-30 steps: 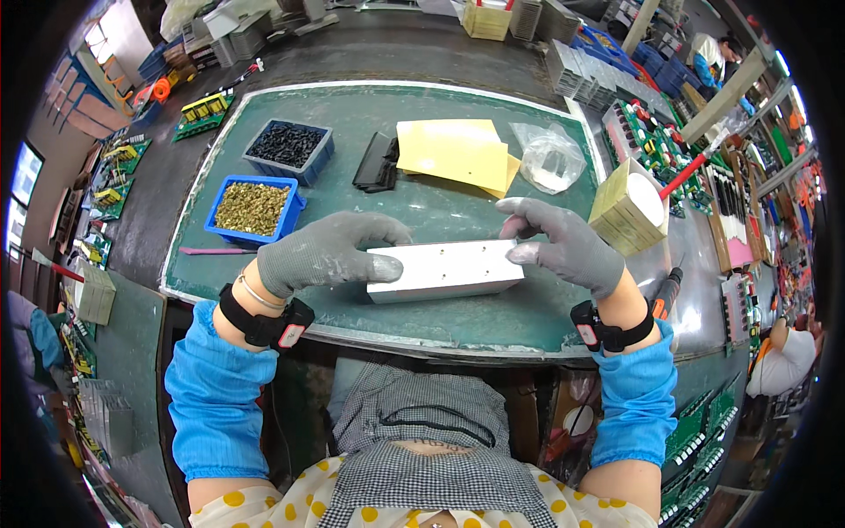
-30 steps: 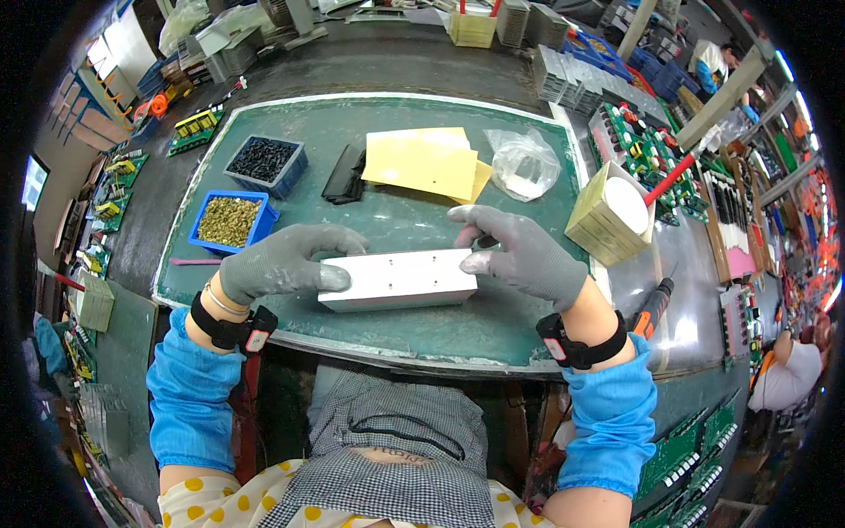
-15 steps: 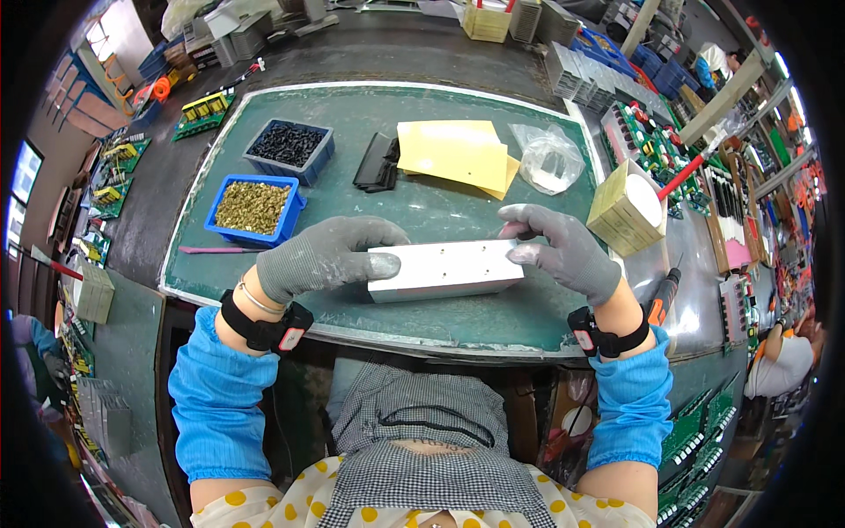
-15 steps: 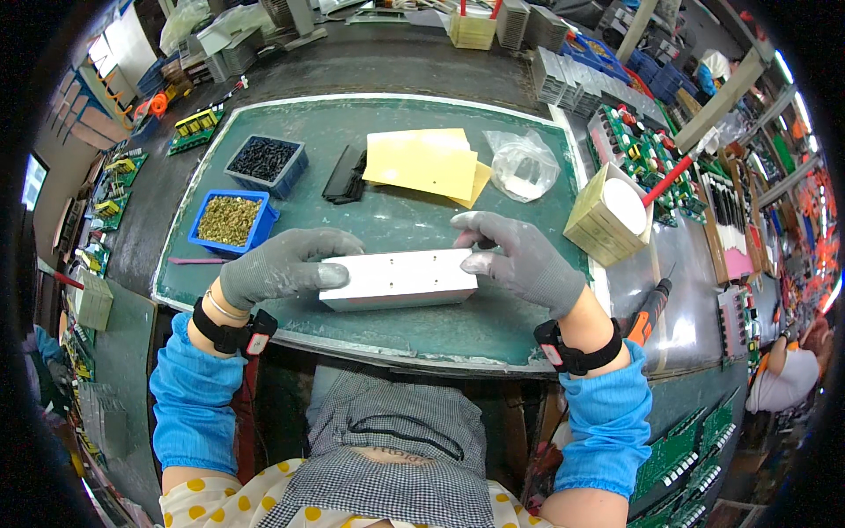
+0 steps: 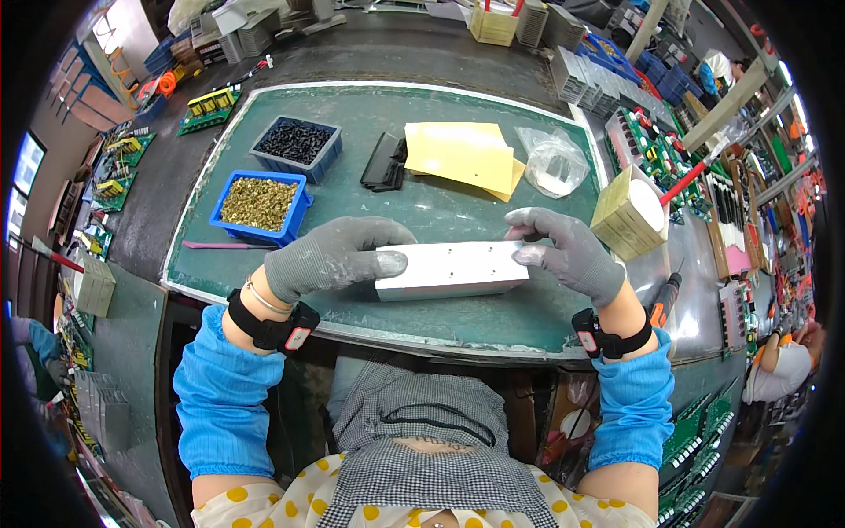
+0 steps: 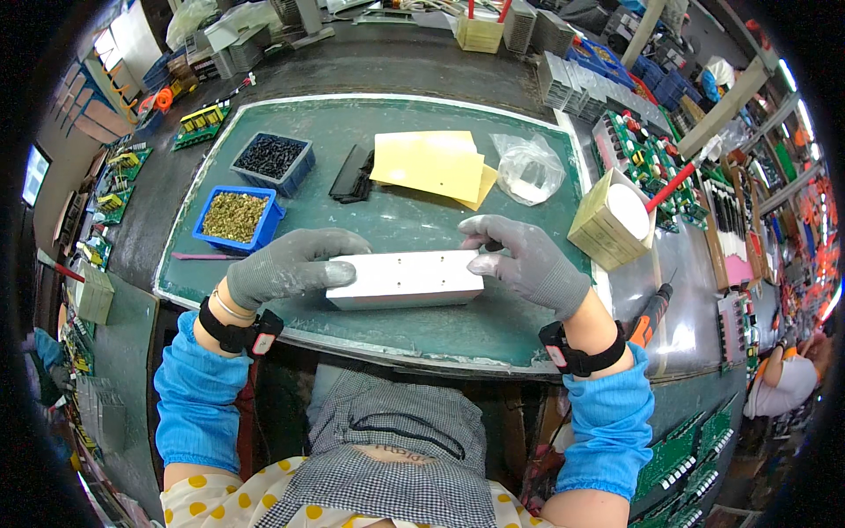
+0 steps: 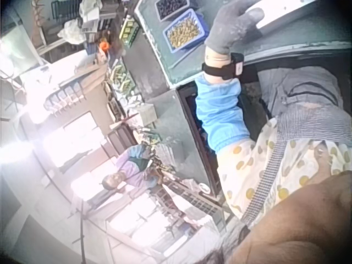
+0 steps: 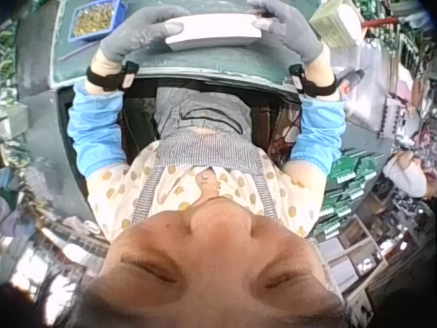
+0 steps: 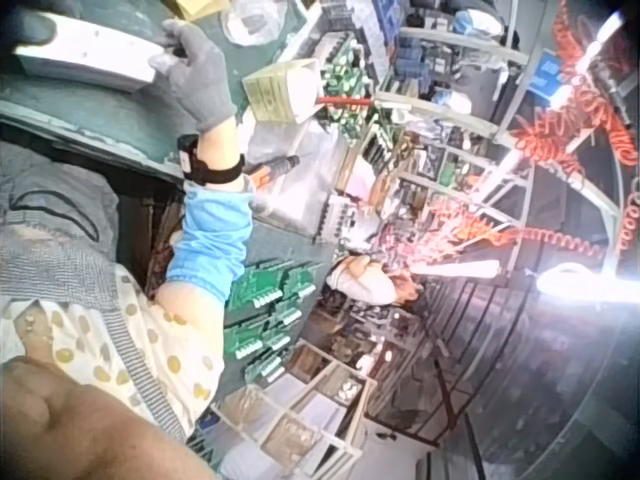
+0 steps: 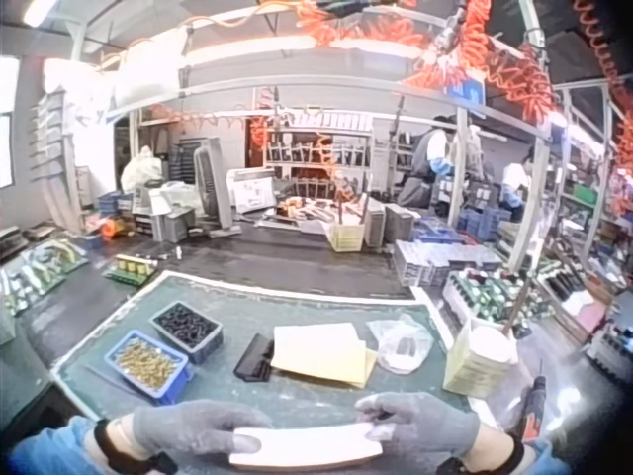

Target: Assembling electronic circuit boards by attaching components, applying paste, and securing with an electric screwdriver.

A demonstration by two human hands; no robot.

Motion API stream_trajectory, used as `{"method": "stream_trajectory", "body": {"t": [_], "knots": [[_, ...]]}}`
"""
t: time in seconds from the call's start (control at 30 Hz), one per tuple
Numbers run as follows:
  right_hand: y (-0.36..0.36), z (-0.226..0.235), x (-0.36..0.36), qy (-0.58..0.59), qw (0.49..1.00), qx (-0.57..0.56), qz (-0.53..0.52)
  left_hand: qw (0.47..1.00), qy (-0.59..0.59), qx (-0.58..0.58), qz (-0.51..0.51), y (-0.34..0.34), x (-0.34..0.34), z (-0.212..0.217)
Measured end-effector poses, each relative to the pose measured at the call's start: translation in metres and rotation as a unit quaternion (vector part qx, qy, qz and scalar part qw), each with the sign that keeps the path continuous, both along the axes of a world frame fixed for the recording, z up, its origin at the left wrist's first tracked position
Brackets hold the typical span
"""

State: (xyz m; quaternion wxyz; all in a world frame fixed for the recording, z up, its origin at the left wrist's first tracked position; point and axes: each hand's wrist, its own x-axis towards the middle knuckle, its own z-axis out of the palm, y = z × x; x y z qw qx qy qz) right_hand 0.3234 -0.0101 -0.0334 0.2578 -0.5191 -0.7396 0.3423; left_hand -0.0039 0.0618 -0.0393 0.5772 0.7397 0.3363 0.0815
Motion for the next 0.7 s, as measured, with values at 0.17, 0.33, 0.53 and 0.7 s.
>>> {"method": "stream_trajectory", "body": {"t": [0.17, 0.33, 0.53, 0.7], "knots": [[0.000, -0.002, 0.002, -0.012, 1.000, 0.006, 0.004, 1.000, -0.003, -0.002, 0.004, 0.000, 0.000, -0.002], [0.000, 0.000, 0.001, -0.016, 1.000, 0.008, 0.007, 0.998, -0.042, 0.038, 0.018, -0.003, 0.003, -0.006], [0.006, 0.012, -0.012, -0.076, 0.992, 0.085, 0.052, 0.998, -0.050, 0.035, -0.031, 0.002, 0.004, -0.005], [0.025, 0.011, -0.049, -0.106, 0.977, 0.143, 0.115, 0.998, -0.058, 0.000, -0.025, 0.000, 0.004, -0.006]]}}
